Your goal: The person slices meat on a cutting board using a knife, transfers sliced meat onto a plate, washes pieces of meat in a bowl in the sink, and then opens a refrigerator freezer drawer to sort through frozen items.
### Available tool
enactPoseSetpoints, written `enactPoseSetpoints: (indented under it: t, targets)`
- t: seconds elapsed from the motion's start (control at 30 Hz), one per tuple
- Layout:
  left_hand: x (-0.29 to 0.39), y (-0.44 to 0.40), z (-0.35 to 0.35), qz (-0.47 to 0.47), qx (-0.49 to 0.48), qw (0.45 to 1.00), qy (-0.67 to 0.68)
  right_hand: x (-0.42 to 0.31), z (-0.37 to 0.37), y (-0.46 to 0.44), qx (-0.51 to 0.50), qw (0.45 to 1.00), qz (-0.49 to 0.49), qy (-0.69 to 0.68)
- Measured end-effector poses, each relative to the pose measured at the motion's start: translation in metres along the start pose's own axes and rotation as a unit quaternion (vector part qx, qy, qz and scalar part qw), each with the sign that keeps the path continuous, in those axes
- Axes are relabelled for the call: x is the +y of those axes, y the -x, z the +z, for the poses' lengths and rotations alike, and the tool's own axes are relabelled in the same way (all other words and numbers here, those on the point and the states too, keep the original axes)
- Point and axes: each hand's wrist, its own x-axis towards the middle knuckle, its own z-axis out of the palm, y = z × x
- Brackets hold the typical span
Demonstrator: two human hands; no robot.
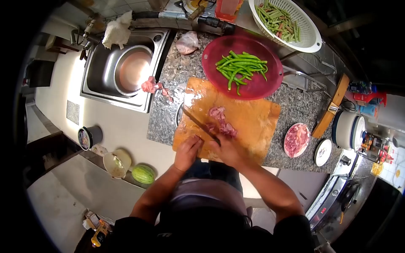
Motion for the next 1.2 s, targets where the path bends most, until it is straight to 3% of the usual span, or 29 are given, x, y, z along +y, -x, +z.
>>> enactPoseSetpoints:
  t: [0.03,0.17,0.23,0.47,0.57,0.63,0.77,1.07,1.2]
  targets:
    - [0.003,-0.001,-0.004,0.02,0.024,0.999,-0.016,0.018,0.007,0.007,0.061,0.994,-0.086,0.014]
    - [0.004,0.006,-0.006,-0.008,0.044,0.999,-0.013,0.013,0.002,0.034,-0.031,0.998,0.002,0.058]
    - [-0.004,0.003,0.001,0.031,0.019,0.999,-0.028,0.013,0.005,0.037,-0.045,0.997,0.016,0.053]
    - [0.011,-0.025,-0.01,0.045,0.017,0.996,-0.072,0.026,0.003,0.036,-0.031,0.999,0.005,0.017]
    - [0.012,-0.011,-0.007,-0.01,-0.055,0.998,-0.011,0.021,0.001,0.039,-0.055,0.996,0.014,0.062]
    - [0.006,-0.005,0.007,0.01,-0.039,0.998,-0.05,0.028,0.011,0.038,-0.025,0.994,-0.05,0.095]
    - [0.003,-0.007,0.011,0.018,-0.013,0.998,-0.06,0.024,0.013,0.038,-0.066,0.993,0.012,0.097]
    - [-0.001,-0.004,0.012,0.004,-0.002,1.0,-0.027,0.036,0.022,0.056,-0.033,0.999,-0.001,0.018]
    - [-0.002,-0.001,0.016,-0.008,-0.02,0.999,-0.023,0.029,0.049,0.022,0.037,0.997,-0.049,0.043]
